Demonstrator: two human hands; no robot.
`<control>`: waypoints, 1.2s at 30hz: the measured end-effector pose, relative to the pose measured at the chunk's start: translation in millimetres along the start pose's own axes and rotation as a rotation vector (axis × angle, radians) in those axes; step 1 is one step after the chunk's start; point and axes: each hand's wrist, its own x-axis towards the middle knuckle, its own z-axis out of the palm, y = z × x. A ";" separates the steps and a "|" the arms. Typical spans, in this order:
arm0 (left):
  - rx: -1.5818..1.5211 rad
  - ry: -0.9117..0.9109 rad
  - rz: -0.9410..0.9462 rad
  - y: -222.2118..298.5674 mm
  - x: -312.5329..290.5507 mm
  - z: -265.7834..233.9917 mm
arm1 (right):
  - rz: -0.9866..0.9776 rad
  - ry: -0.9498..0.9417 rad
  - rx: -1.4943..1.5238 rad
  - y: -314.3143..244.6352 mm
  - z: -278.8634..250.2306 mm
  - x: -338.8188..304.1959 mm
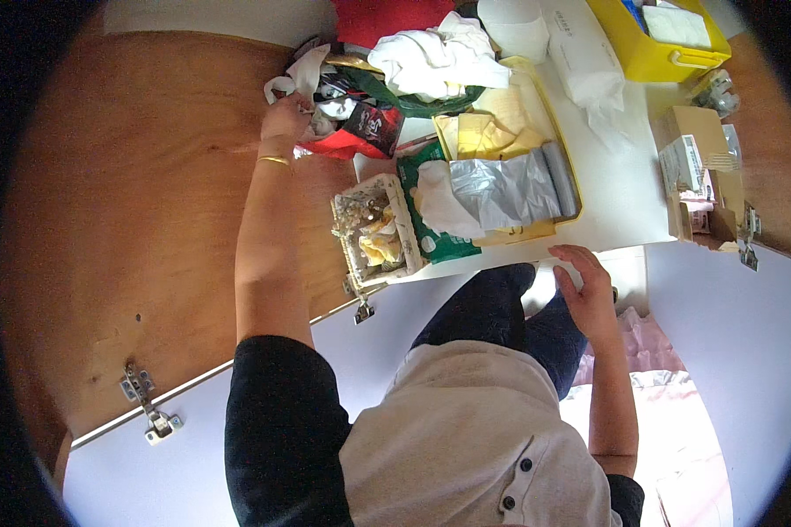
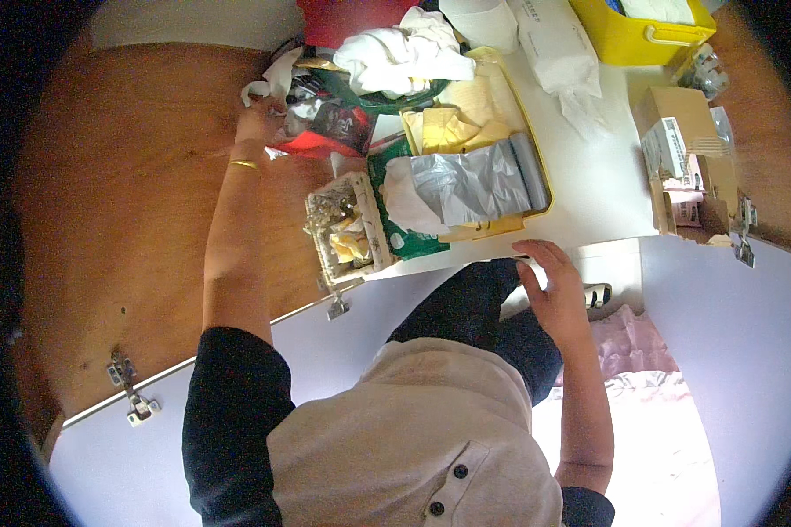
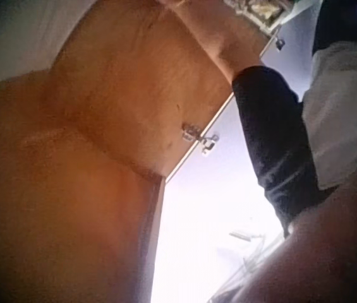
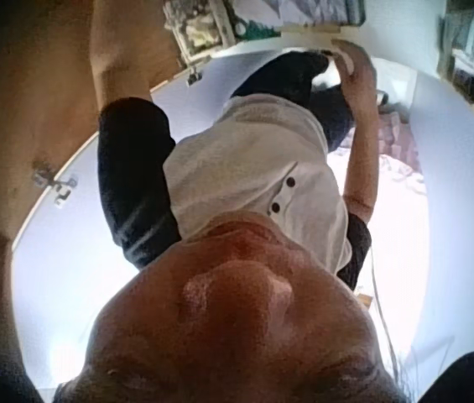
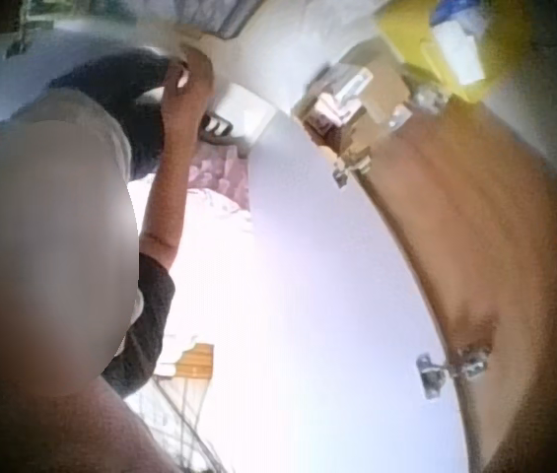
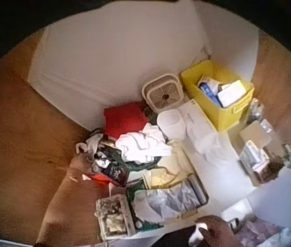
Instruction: The person sorts through a pile of clothes in a wardrobe, picking up and inspecting various garments. They then sit on the bed, open a box containing a camera, and examine the packaging before moving to a shelf to organize items.
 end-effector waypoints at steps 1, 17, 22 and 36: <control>0.016 -0.046 0.021 2.5 -4.5 0.0 | 0.025 0.001 0.006 -0.8 -1.9 -5.3; 0.228 -0.323 0.044 93.2 -52.1 20.7 | 0.155 0.224 -0.006 -1.4 -6.1 -88.6; 0.190 -0.320 0.017 149.3 -100.3 -20.8 | 0.211 0.269 0.053 -6.6 4.2 -123.8; -0.362 -0.056 1.061 357.6 -301.3 -34.5 | 0.295 0.416 0.078 -12.9 -3.2 -229.1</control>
